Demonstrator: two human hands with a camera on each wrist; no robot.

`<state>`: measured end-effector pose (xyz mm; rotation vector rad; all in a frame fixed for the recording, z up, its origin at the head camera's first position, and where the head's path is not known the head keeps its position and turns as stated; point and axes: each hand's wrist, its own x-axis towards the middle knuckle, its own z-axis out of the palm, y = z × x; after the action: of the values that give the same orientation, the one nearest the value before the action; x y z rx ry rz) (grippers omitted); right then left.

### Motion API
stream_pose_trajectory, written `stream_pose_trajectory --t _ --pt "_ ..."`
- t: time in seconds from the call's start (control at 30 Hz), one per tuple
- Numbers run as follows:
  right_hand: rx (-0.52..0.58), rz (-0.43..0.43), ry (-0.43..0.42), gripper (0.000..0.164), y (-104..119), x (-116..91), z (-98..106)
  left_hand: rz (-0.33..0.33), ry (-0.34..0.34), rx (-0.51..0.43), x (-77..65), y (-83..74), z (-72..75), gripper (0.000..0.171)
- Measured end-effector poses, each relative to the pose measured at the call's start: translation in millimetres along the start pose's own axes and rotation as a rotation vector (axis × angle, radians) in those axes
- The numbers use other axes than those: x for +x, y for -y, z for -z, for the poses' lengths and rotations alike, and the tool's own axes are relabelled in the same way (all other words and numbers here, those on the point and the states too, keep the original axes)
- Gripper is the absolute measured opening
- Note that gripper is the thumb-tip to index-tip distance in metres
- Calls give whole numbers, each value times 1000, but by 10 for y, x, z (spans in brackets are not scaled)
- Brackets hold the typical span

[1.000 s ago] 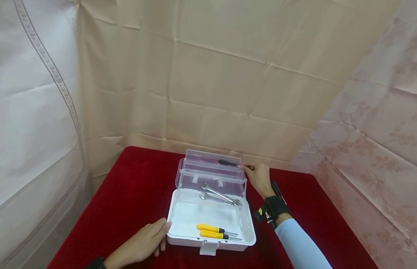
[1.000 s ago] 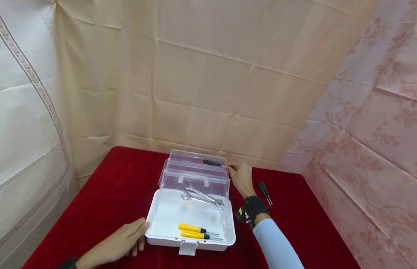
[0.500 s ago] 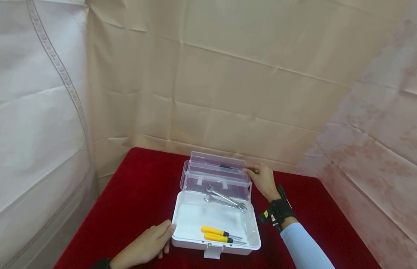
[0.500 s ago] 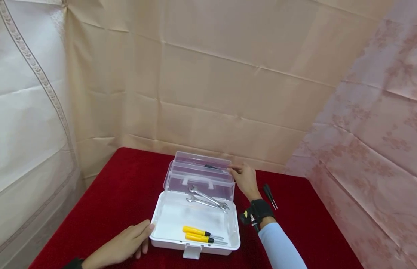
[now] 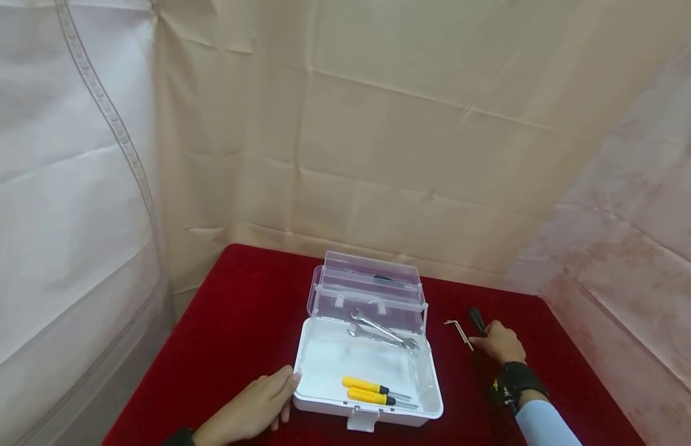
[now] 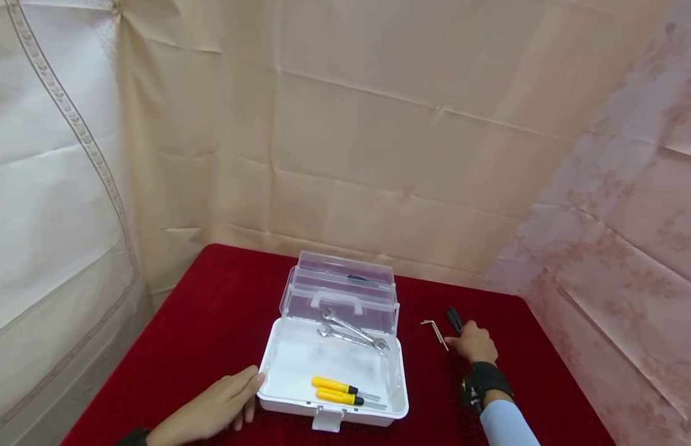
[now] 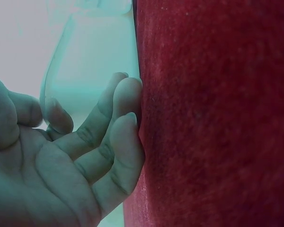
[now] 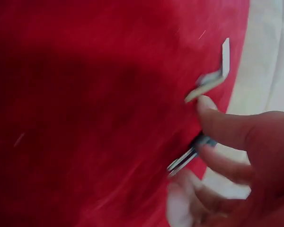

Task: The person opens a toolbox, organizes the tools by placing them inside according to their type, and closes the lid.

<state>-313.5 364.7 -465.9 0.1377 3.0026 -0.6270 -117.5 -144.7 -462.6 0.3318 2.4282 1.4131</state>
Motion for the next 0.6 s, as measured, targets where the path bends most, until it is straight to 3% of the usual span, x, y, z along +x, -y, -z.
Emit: stream_pose_trajectory --t 0.1,0.2,0.33,0.6 --pt "96 -12 38 35 -177 -49 13 -19 2 20 6 1 0 35" --pt "170 -32 2 29 -244 -43 42 -36 -7 24 26 2 -6 35" --pt "159 -60 -25 34 -305 -54 44 -42 -11 22 41 2 -11 37" --pt "177 -49 31 30 -326 -50 11 -31 0 26 21 21 16 37"
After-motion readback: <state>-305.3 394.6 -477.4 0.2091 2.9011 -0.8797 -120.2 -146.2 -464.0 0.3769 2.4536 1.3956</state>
